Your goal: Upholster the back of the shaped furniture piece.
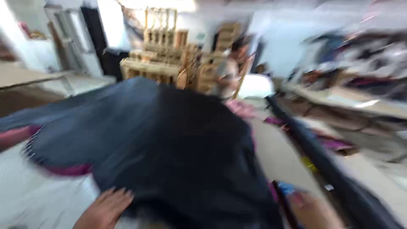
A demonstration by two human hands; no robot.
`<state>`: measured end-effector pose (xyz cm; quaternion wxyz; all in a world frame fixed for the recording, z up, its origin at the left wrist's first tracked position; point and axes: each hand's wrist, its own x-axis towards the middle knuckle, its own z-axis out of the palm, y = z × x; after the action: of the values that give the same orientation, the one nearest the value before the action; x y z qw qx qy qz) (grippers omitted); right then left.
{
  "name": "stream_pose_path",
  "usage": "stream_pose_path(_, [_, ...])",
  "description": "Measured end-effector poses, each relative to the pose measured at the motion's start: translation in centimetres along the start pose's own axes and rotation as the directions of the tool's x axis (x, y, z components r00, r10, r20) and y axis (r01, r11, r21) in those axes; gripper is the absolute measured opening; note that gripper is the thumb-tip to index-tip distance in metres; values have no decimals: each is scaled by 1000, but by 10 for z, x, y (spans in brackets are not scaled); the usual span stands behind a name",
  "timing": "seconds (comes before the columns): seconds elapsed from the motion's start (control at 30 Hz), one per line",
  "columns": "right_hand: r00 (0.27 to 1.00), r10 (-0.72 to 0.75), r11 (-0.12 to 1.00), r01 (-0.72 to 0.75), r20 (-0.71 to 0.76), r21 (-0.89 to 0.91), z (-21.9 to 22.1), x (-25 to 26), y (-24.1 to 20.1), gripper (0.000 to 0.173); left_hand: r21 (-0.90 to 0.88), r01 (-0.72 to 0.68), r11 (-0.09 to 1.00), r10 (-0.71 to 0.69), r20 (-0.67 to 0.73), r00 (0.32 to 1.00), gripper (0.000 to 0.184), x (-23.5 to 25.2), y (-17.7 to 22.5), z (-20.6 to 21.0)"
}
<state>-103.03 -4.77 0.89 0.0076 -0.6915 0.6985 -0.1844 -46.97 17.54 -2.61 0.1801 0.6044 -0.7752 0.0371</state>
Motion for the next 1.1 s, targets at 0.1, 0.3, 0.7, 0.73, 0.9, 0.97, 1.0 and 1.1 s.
stream_pose_path(0.1, [921,-386,884,385,-52,264,-19,-65,-114,40,31,6,1000,1,-219,976,30,-25,-29,11])
stream_pose_path(0.3, [699,-683,612,706,-213,355,55,-170,-327,74,-207,-32,978,4,-138,990,26,21,-54,-52])
stream_pose_path(0.7, [516,-800,494,856,-306,153,137,-180,-330,26,-104,-341,934,306,-258,917,23,-38,-49,35])
stream_pose_path(0.73, [513,-803,495,858,-303,138,141,-182,-329,27,-88,-352,932,316,-280,906,23,-39,-48,40])
stream_pose_path(0.9, [533,-831,500,841,-161,204,109,-183,-327,21,-333,-216,918,69,-402,913,28,-35,-63,9])
stream_pose_path(0.97, [621,-758,515,759,-202,399,92,-178,-329,30,-381,-163,910,10,-372,928,27,-18,-84,-8])
stream_pose_path(1.0, [681,-697,540,704,-223,462,86,-173,-332,32,-372,-181,911,45,-345,937,26,-9,-94,-12])
stream_pose_path(1.1, [738,-657,628,648,-152,431,89,-153,-346,22,-260,-298,918,262,-166,951,27,15,-100,-13])
